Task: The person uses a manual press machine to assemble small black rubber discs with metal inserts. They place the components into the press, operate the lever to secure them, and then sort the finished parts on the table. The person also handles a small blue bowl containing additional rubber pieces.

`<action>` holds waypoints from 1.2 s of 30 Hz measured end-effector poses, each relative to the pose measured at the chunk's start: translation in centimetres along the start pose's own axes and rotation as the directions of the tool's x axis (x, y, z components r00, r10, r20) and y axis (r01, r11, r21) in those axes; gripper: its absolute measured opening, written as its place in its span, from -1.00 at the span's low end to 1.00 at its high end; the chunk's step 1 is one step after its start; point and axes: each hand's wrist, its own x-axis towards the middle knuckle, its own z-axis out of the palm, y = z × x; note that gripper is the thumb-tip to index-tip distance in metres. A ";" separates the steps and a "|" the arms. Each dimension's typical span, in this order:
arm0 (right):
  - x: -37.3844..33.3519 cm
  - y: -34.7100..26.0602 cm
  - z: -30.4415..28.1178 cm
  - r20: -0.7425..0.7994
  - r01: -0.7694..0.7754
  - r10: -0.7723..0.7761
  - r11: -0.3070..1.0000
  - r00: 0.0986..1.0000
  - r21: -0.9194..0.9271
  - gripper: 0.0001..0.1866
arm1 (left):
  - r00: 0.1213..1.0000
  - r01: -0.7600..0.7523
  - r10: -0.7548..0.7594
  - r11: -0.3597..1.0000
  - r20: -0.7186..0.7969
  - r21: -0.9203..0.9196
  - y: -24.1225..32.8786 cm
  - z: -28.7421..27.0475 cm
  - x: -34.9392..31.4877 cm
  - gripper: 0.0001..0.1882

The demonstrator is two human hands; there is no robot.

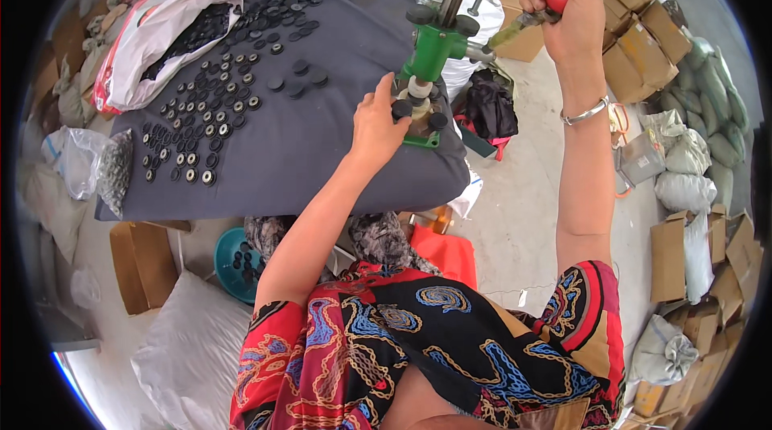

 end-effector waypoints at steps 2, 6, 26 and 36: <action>0.1 0.0 0.0 0.017 0.003 -0.004 1.000 1.000 0.025 -0.77 | 1.000 -0.023 0.024 0.999 -0.014 0.042 -0.1 1.1 0.7 -0.17; -0.1 -0.1 0.0 0.061 0.022 -0.024 0.999 0.998 0.036 -0.76 | 0.999 -0.027 0.030 0.998 -0.039 0.063 -0.2 2.7 1.8 -0.16; -18.4 9.5 -2.9 0.413 0.647 -0.538 0.739 0.735 -0.188 -0.85 | 0.936 -0.125 0.196 0.961 -0.292 0.247 -5.6 -1.6 1.4 -0.45; -9.7 1.7 -1.4 0.186 0.205 -0.191 0.977 0.964 -0.057 -0.66 | 0.988 0.042 0.074 0.720 -0.137 0.693 -13.3 -6.2 2.6 -0.68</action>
